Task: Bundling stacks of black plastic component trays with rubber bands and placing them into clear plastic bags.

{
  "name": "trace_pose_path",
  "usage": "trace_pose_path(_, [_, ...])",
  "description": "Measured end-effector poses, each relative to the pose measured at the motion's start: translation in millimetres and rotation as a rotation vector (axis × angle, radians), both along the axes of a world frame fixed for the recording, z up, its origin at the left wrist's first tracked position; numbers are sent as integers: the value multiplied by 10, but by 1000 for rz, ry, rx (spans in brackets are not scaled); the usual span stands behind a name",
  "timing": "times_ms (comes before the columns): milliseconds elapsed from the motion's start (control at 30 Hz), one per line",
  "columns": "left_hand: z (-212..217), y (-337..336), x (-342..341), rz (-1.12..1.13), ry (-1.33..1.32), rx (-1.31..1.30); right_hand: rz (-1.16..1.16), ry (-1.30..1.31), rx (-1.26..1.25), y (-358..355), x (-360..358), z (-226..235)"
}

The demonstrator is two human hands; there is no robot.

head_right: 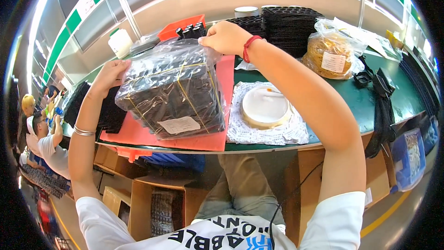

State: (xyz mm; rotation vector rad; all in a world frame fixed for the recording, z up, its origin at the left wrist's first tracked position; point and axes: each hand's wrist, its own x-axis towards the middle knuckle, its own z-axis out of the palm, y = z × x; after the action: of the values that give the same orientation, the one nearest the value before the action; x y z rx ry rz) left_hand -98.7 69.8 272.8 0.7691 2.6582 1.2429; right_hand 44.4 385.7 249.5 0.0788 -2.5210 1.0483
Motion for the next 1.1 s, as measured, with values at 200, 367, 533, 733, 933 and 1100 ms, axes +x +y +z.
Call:
trace_pose_path(200, [-341, 1, -278, 35, -94, 44, -3, -53, -134, -41, 9, -54])
trace_pose_path(367, [-498, 6, -297, -131, -217, 325, -6, -127, -289, 7, -58, -176])
trace_pose_path(533, [-569, 8, -214, -144, -329, 443, -40, -179, -484, -36, -60, -257])
trace_pose_path(733, [-625, -10, -237, -156, -411, 520, 17, -247, -514, 34, -93, -285])
trace_pose_path(933, [-743, -56, -328, -185, -463, 632, 34, -304, -588, 21, -78, -295])
trace_pose_path(1100, [-791, -60, -366, -186, -423, 636, 40, -317, -589, 45, -115, -301])
